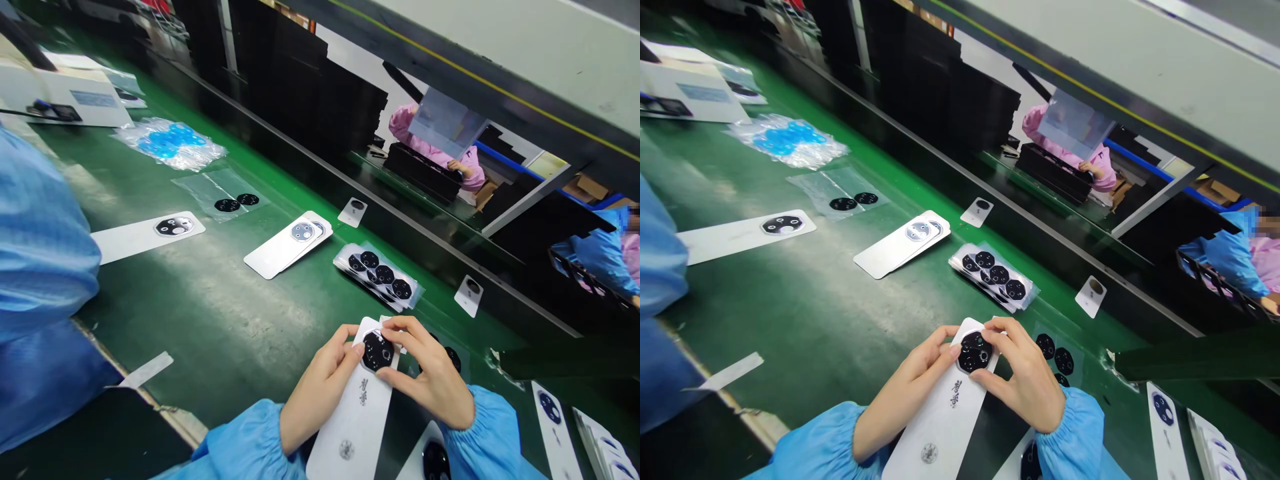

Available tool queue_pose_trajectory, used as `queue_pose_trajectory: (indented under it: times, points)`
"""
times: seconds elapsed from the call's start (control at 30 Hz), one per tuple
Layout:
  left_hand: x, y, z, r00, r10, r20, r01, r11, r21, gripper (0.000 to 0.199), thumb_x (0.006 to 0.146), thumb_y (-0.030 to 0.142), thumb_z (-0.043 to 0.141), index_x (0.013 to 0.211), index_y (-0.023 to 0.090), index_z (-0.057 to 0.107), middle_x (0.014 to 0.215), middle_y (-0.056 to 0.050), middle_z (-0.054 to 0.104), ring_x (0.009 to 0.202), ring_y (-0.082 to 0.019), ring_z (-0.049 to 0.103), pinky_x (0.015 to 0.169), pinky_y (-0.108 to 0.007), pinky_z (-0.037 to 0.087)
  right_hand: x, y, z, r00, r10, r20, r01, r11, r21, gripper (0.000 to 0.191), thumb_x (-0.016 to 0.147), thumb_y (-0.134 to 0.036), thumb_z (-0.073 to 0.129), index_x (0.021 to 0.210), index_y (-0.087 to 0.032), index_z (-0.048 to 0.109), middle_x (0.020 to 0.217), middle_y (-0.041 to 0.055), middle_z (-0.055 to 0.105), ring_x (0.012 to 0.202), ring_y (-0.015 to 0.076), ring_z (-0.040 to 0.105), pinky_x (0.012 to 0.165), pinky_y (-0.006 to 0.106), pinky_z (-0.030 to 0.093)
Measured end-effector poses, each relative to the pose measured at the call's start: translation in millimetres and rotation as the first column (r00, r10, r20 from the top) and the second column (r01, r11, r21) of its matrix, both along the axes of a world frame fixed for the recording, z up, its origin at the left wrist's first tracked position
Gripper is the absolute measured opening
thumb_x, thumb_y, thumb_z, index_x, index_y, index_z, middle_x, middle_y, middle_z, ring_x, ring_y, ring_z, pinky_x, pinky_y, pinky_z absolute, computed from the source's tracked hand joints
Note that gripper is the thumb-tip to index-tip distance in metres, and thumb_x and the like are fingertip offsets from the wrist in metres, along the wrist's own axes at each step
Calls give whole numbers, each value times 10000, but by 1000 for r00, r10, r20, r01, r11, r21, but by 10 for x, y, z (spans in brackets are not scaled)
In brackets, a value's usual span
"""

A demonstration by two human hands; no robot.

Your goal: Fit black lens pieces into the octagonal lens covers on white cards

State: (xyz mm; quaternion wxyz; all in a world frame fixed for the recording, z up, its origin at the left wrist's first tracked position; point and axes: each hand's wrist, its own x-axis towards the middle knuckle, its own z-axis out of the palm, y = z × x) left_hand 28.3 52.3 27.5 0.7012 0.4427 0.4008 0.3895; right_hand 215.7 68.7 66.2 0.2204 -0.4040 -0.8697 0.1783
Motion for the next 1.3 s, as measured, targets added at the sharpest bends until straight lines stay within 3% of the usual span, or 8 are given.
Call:
queue_pose_trajectory:
  times: [0.2, 0.57, 0.8, 1.3]
  points:
    - [-224, 66, 26, 997, 33, 75, -33, 999, 10, 430, 876, 473, 487, 1182, 178, 427, 706, 15, 584, 534, -104, 485, 493, -203, 357, -229, 175, -2, 997, 64, -41, -63, 997, 36, 377, 813, -209, 654, 1160, -188, 510, 1151, 118, 512, 1033, 229, 553, 843, 361, 514]
    - [-652, 164, 25, 988, 132, 84, -137, 989, 51, 408, 849, 307, 521, 1216, 182, 394, 835, -23, 649, 574, -111, 537, 524, -216, 402, -706, 475, -21, 983, 176, -50, -171, 982, 80, 387, 808, -210, 658, 1165, -182, 511, 1145, 124, 515, 1054, 240, 549, 867, 378, 511]
    - [-726, 177, -7, 990, 127, 60, -131, 990, 55, 459, 824, 204, 527, 1249, 209, 355, 946, -31, 642, 674, -138, 589, 595, -243, 451, -785, 526, -34, 979, 194, -54, -191, 980, 59, 390, 819, -218, 647, 1179, -202, 498, 1150, 118, 510, 1058, 240, 548, 865, 385, 512]
    - [-710, 187, -20, 989, 117, 89, -121, 992, 34, 499, 840, 311, 566, 1270, 217, 332, 1033, -54, 631, 700, -144, 584, 606, -246, 464, -785, 523, -42, 984, 178, -27, -175, 980, 98, 372, 823, -254, 638, 1166, -203, 502, 1137, 119, 541, 1047, 242, 553, 846, 393, 519]
